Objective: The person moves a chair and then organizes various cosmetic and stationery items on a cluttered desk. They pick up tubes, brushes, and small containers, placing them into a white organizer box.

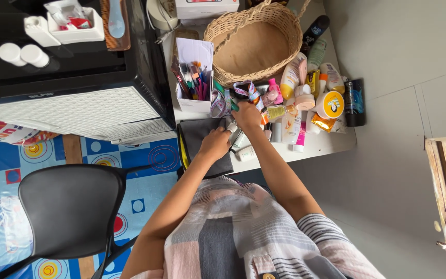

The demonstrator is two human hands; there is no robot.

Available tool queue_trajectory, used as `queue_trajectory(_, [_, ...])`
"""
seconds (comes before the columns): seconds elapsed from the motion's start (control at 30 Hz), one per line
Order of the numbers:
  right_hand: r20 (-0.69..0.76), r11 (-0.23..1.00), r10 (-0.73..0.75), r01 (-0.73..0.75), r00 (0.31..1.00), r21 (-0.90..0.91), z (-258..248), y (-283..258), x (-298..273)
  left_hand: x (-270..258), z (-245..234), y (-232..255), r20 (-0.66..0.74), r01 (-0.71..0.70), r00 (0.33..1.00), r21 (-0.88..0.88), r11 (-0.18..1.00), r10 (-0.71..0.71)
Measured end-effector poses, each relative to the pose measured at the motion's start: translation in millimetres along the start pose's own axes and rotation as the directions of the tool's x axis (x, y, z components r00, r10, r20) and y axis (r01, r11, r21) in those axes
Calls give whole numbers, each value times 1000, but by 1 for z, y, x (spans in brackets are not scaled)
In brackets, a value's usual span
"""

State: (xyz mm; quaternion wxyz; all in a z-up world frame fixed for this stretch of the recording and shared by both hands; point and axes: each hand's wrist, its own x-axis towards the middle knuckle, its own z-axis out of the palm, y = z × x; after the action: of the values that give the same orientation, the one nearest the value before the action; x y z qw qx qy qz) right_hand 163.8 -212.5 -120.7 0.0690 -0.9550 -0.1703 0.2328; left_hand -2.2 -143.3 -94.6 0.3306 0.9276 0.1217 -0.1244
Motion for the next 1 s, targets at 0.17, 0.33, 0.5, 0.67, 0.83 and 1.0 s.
queue_trajectory(0.17, [-56, 1000, -13, 13, 998, 12, 7, 0, 2, -1, -3, -4, 10, 23, 1000, -14, 1000, -23])
queue_trajectory(0.33, [-134, 987, -20, 41, 991, 153, 2, 13, -5, 6, -1, -11, -26, 6, 1000, -41, 999, -7])
queue_trajectory(0.5, [-439, 886, -73, 260, 895, 384, -42, 24, -27, 10, -18, 6, -155, -65, 987, -140, 988, 43])
queue_trajectory(0.67, [-580, 728, -19, 408, 815, 550, -97, 27, -53, 4, -46, 34, -403, -161, 912, -188, 969, 73])
queue_trajectory(0.83, [-616, 434, -12, 559, 788, 707, -138, 31, -80, 16, -61, 56, -708, -247, 706, -204, 947, 32])
queue_trajectory(1.0, [-676, 232, -101, 678, 730, 698, -167, 26, -117, -8, -110, 111, -768, -511, 638, -366, 778, 57])
